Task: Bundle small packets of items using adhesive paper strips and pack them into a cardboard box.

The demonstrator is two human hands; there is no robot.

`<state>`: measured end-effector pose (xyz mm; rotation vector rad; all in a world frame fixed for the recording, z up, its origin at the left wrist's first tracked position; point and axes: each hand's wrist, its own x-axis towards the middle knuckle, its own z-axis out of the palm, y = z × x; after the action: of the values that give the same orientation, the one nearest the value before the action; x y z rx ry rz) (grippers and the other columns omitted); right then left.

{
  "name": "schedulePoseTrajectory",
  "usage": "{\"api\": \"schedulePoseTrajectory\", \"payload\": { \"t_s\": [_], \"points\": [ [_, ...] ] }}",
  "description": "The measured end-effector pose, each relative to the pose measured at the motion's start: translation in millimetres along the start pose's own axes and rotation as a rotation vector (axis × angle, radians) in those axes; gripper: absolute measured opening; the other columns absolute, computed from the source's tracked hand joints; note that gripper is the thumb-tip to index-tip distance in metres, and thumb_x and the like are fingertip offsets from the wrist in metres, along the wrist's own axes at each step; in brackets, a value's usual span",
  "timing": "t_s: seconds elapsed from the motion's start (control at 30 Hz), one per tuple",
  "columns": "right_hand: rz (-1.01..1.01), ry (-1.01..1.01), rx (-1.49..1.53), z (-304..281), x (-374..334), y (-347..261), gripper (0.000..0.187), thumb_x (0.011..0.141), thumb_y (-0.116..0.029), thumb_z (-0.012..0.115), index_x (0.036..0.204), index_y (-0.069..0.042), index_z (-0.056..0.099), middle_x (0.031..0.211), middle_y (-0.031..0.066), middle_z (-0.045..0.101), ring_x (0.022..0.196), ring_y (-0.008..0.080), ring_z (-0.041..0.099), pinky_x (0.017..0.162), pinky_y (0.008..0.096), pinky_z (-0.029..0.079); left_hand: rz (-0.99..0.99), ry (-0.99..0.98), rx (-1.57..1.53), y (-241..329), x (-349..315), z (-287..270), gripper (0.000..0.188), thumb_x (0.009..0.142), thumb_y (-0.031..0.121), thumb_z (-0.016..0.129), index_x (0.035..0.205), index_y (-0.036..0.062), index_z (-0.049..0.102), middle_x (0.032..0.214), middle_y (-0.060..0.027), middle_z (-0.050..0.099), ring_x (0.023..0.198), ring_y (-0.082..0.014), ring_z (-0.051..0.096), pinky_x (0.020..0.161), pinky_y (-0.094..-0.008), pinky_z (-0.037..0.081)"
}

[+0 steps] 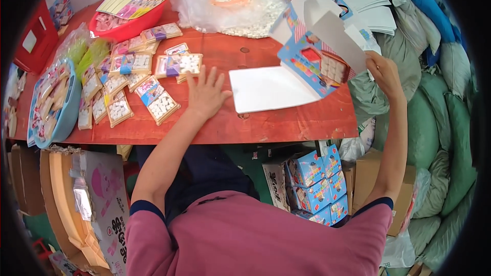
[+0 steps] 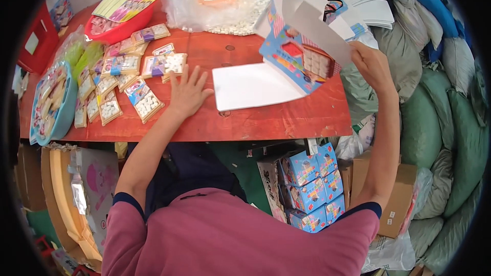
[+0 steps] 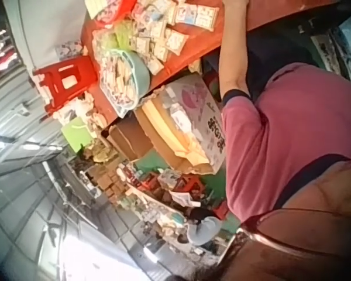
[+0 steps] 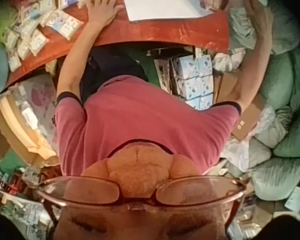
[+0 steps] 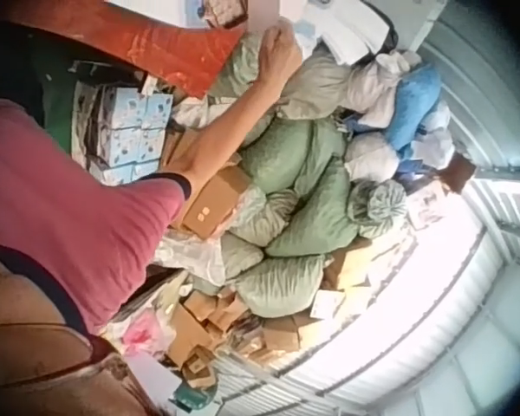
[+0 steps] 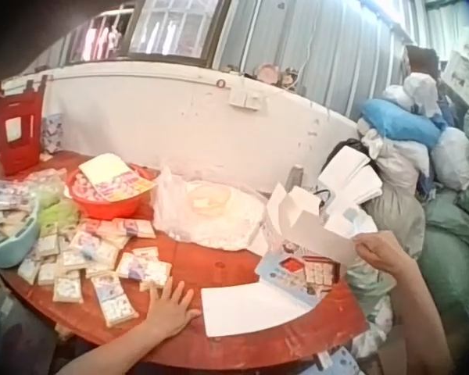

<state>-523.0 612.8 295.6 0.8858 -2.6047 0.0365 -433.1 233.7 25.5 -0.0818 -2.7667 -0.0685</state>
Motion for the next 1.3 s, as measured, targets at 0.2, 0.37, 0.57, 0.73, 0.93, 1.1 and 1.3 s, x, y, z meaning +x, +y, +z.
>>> {"api": "schedulePoseTrajectory", "payload": {
  "t_s": [0.2, 0.37, 0.57, 0.73, 0.93, 1.1, 1.3],
  "points": [
    [0.058, -0.108, 0.597, 9.9, 0.5, 11.6, 0.017, 0.087, -0.003, 0.055, 0.101, 0.004, 0.060, 0.084, 0.0030, 0.063, 0.080, 0.0100, 0.056, 0.073, 0.0244, 0.045, -0.192, 0.053, 0.132, -60.5, 10.2, 8.7, 0.050, 0.091, 0.047, 0.043, 0.130, 0.0155, 0.049, 0.143, -0.0086, 0.037, 0.135, -0.0382, 0.023, 0.098, -0.0715, 0.014],
    [-0.008, -0.099, 0.688, 49.6, 3.5, -1.3, 0.017, 0.088, -0.003, 0.055, 0.103, 0.002, 0.062, 0.090, 0.0038, 0.066, 0.083, 0.0109, 0.058, 0.077, 0.0259, 0.046, -0.056, 0.603, -0.794, -2.6, 28.6, -93.4, 0.047, 0.091, 0.031, 0.053, 0.125, -0.0004, 0.047, 0.126, -0.0180, 0.049, 0.120, -0.0329, 0.043, 0.102, -0.0379, 0.033],
    [-0.190, -0.019, 0.528, 55.2, 6.3, -70.5, 0.014, 0.086, -0.003, 0.056, 0.096, 0.003, 0.063, 0.086, 0.0118, 0.067, 0.082, 0.0199, 0.064, 0.074, 0.0281, 0.048, 0.355, 0.663, -0.705, 33.2, 38.2, -148.1, 0.053, 0.074, 0.024, 0.072, 0.118, 0.0021, 0.051, 0.113, -0.0158, 0.056, 0.110, -0.0327, 0.050, 0.101, -0.0412, 0.035],
    [0.092, -0.126, 1.279, 60.4, -8.6, -83.7, 0.035, 0.081, -0.018, 0.066, 0.113, -0.005, 0.058, 0.101, 0.0116, 0.066, 0.093, 0.0187, 0.063, 0.080, 0.0284, 0.048, 0.399, 0.302, -0.665, 24.6, 48.1, -145.9, 0.036, 0.073, 0.021, 0.072, 0.103, 0.0046, 0.059, 0.097, -0.0104, 0.063, 0.097, -0.0285, 0.058, 0.098, -0.0454, 0.040],
    [0.361, -0.137, 1.206, 75.3, 11.5, -83.6, 0.044, 0.083, -0.044, 0.062, 0.100, -0.002, 0.060, 0.083, 0.0094, 0.065, 0.078, 0.0159, 0.063, 0.067, 0.0294, 0.050, 0.533, 0.219, -0.811, 23.0, 29.9, -144.8, 0.015, 0.077, 0.011, 0.067, 0.090, 0.0055, 0.061, 0.083, -0.0088, 0.063, 0.078, -0.0282, 0.061, 0.091, -0.0424, 0.046],
    [0.240, -0.205, 0.670, 84.7, 28.1, -106.6, 0.031, 0.075, -0.026, 0.070, 0.075, 0.003, 0.059, 0.062, 0.0041, 0.059, 0.055, 0.0096, 0.054, 0.051, 0.0269, 0.043, 0.530, 0.232, -0.768, 23.3, 24.1, -152.0, 0.012, 0.078, 0.010, 0.066, 0.085, 0.0053, 0.057, 0.074, -0.0085, 0.057, 0.065, -0.0286, 0.059, 0.063, -0.0376, 0.048],
    [0.455, -0.276, 0.347, 93.1, 33.7, -76.6, 0.034, 0.067, -0.033, 0.054, 0.064, -0.001, 0.065, 0.057, 0.0124, 0.061, 0.060, 0.0265, 0.064, 0.058, 0.0390, 0.049, 0.382, 0.112, -0.630, 26.9, 0.9, -181.7, 0.007, 0.081, 0.008, 0.064, 0.085, 0.0027, 0.061, 0.068, -0.0079, 0.061, 0.056, -0.0203, 0.058, 0.051, -0.0321, 0.043]
  ]
}}
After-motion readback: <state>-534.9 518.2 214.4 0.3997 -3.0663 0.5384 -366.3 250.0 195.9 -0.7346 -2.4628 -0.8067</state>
